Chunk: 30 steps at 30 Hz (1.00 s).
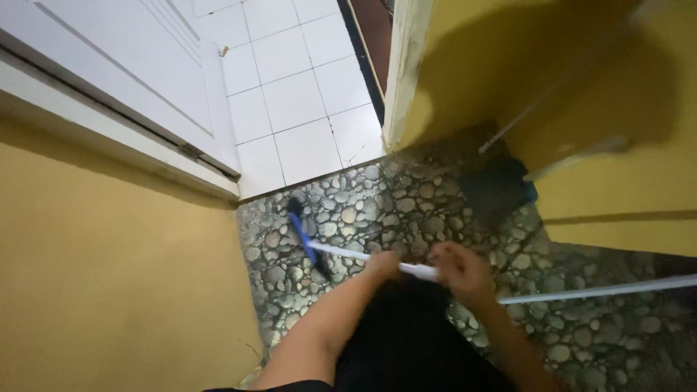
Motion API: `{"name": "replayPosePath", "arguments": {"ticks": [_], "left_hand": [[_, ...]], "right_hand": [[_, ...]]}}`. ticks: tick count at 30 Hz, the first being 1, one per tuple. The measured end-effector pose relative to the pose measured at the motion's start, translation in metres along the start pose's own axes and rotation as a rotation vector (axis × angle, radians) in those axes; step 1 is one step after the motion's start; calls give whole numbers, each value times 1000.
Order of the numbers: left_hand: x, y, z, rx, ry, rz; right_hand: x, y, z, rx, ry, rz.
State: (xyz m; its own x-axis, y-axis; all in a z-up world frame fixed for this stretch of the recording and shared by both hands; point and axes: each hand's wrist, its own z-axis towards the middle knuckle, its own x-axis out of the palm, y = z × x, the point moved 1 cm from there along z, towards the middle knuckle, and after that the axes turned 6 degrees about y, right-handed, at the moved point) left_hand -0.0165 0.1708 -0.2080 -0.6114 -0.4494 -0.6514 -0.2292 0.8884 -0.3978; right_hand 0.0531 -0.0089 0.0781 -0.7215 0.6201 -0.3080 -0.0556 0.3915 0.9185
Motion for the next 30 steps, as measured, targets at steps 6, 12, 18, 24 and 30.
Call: {"name": "replayPosePath", "arguments": {"ticks": [6,12,18,24,30], "left_hand": [[-22,-5,-10,15,-89,4],[-112,-102,-37,205,-230,-124],[-106,-99,-44,204,-158,53],[-103,-45,-92,15,-225,26],[-87,-96,-28,304,-323,58]], "right_hand": [[-1,47,-7,239,-126,-56],[-52,63,-31,88,-236,-140],[-61,49,-34,9,-256,-92],[17,72,-16,-39,-2,-356],[-18,113,-47,-10,-138,-327]]}}
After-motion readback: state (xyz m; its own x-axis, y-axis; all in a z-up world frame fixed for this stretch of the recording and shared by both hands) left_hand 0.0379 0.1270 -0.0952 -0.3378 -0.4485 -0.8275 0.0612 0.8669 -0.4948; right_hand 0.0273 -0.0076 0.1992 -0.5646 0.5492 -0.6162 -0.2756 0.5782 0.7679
